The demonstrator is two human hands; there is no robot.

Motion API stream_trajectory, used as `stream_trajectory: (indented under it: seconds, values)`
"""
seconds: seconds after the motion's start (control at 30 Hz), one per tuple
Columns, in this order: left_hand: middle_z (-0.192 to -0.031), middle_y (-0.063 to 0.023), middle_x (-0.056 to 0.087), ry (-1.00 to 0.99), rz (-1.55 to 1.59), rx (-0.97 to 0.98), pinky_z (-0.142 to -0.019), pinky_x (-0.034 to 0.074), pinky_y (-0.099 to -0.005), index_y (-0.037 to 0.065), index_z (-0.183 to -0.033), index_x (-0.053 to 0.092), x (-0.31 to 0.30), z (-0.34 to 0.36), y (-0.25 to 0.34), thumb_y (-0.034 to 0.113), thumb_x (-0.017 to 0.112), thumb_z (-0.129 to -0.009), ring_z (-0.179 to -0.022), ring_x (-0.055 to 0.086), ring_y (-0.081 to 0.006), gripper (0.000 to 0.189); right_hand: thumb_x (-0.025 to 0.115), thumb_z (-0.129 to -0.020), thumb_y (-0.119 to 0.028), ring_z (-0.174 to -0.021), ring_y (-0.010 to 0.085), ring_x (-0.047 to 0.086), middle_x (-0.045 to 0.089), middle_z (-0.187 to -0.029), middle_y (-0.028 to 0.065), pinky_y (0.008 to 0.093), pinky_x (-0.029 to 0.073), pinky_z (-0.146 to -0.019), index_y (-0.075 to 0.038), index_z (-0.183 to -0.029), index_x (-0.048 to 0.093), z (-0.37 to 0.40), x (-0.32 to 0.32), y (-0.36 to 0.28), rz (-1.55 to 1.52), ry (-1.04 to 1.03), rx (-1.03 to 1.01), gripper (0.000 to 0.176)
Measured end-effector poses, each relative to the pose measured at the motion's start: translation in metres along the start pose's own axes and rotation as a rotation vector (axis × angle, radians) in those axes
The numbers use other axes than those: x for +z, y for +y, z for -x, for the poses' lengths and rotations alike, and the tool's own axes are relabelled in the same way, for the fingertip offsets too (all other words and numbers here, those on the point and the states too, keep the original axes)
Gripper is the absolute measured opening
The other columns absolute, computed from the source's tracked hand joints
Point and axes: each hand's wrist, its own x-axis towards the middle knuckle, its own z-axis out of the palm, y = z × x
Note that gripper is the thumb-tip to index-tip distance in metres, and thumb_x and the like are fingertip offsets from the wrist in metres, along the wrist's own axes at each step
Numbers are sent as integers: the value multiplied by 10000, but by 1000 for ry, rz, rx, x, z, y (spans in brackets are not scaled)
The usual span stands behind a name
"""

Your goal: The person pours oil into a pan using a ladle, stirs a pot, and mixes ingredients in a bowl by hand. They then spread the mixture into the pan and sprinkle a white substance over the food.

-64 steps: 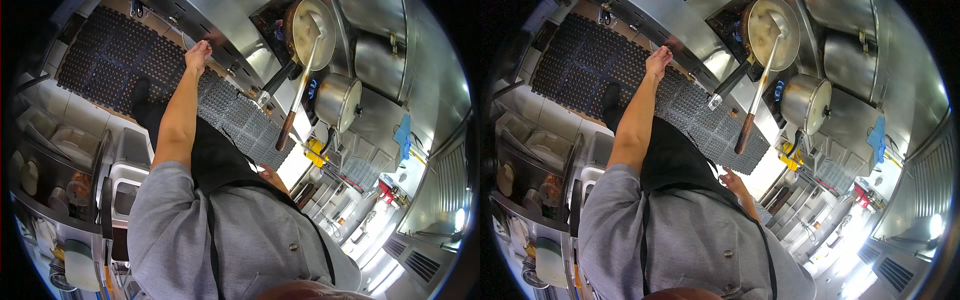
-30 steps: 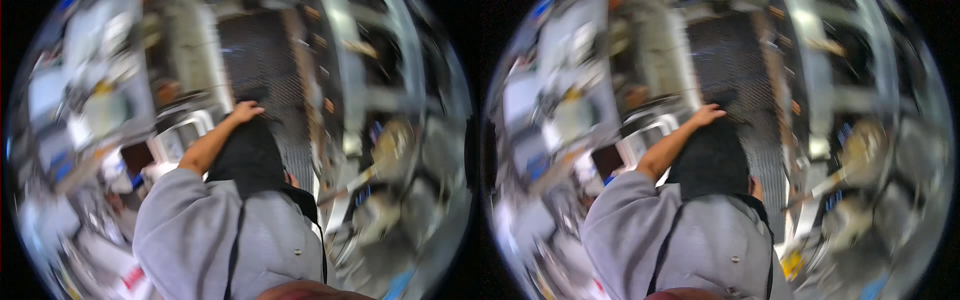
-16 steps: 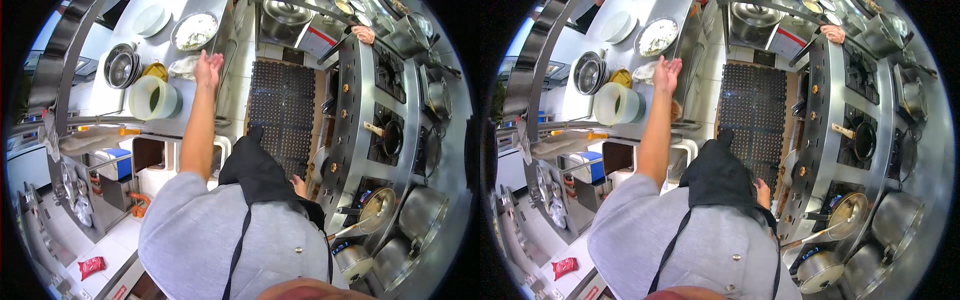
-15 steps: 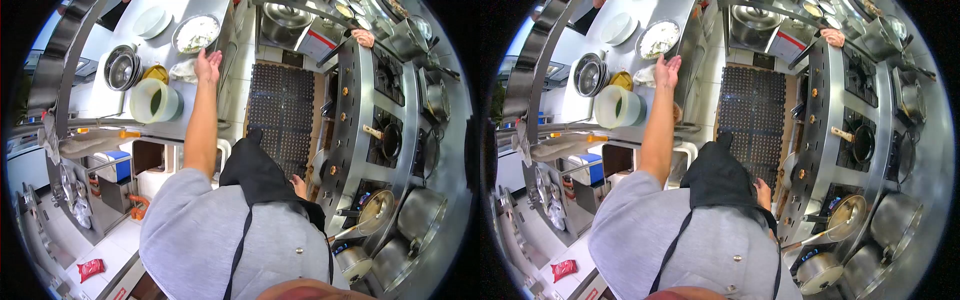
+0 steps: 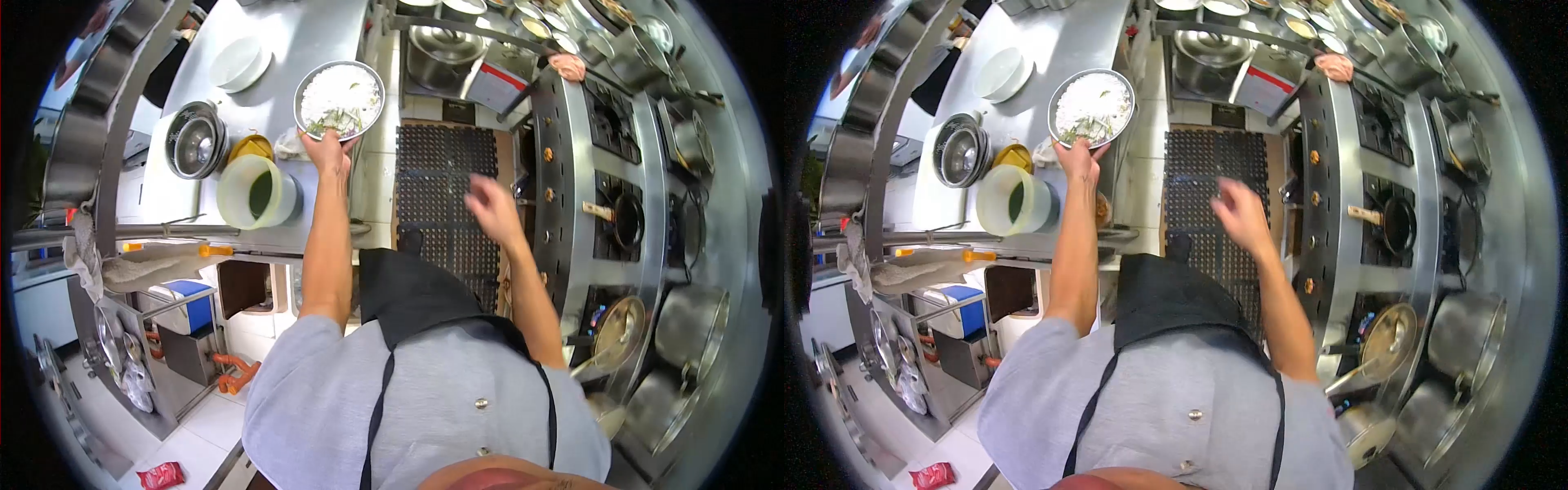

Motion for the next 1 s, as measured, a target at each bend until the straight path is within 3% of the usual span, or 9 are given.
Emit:
stream_trajectory:
  seconds: [0.03, 0.2, 0.27, 0.37, 0.5, 0.67, 0.77, 0.87, 1.0]
  values:
    - [-1255, -198, 483, 24, -1, -73, -647, 616, -500, 149, -1370, 233, 2, 26, 6, -160, 379, -705, -975, 630, -375, 748, 679, -785, -161, -793, 256, 606, 608, -906, 157, 353, 496, -722, 26, -1168, 568, -23, -3, -17, 17, 34, -175, 440]
    - [-1212, -182, 522, -141, 117, -317, -626, 618, -481, 137, -1356, 270, -42, 139, -14, -124, 412, -728, -944, 642, -363, 694, 705, -757, -203, -887, 317, 614, 601, -995, 205, 392, 493, -782, -22, -1202, 565, -71, 28, -79, 79, -185, -431, 500]
    - [-1223, -168, 523, -179, 145, -387, -642, 616, -484, 145, -1364, 269, -58, 193, -19, -98, 432, -756, -967, 635, -353, 675, 745, -710, -344, -1010, 374, 581, 572, -1080, 249, 439, 477, -857, -68, -1260, 537, -46, 53, -74, 96, -363, -368, 650]
    - [-1269, -179, 477, -129, 56, -413, -703, 603, -522, 193, -1425, 192, -74, 268, -8, -152, 394, -724, -1040, 593, -366, 808, 782, -592, -539, -1199, 487, 425, 459, -1254, 303, 501, 417, -965, -182, -1399, 405, 7, 87, -71, 671, -546, -376, 959]
    - [-1296, -177, 448, -20, 27, -424, -697, 605, -518, 220, -1454, 139, -123, 312, -25, -161, 385, -727, -1066, 576, -345, 857, 813, -480, -533, -1203, 520, 415, 389, -1336, 274, 649, 369, -931, -280, -1422, 335, 69, 148, -61, 678, -682, -233, 1086]
    - [-1254, -187, 480, 62, 33, -373, -704, 611, -495, 204, -1431, 185, -184, 342, -16, -145, 395, -742, -1026, 605, -345, 800, 815, -495, -491, -1175, 499, 460, 429, -1307, 262, 610, 403, -917, -290, -1410, 358, 110, 204, -90, 584, -797, -197, 1043]
    - [-1213, -197, 509, 72, 107, -343, -669, 620, -470, 159, -1384, 232, -228, 349, -4, -125, 389, -773, -922, 648, -341, 692, 807, -553, -473, -1131, 476, 508, 505, -1234, 246, 572, 423, -911, -225, -1374, 437, 121, 217, -122, 598, -835, -452, 933]
    - [-1209, -201, 512, 141, 102, -320, -652, 624, -461, 153, -1389, 225, -264, 355, 23, -125, 385, -768, -923, 648, -338, 699, 808, -547, -498, -1138, 484, 494, 492, -1248, 251, 520, 418, -950, -208, -1370, 445, 108, 239, -142, 390, -976, -515, 946]
    - [-1219, -208, 500, 59, 20, -289, -619, 625, -470, 175, -1408, 212, -325, 343, 43, -130, 371, -762, -895, 654, -339, 732, 824, -494, -513, -1178, 445, 475, 428, -1305, 276, 474, 409, -980, -209, -1387, 415, 116, 300, -167, 504, -922, -530, 1028]
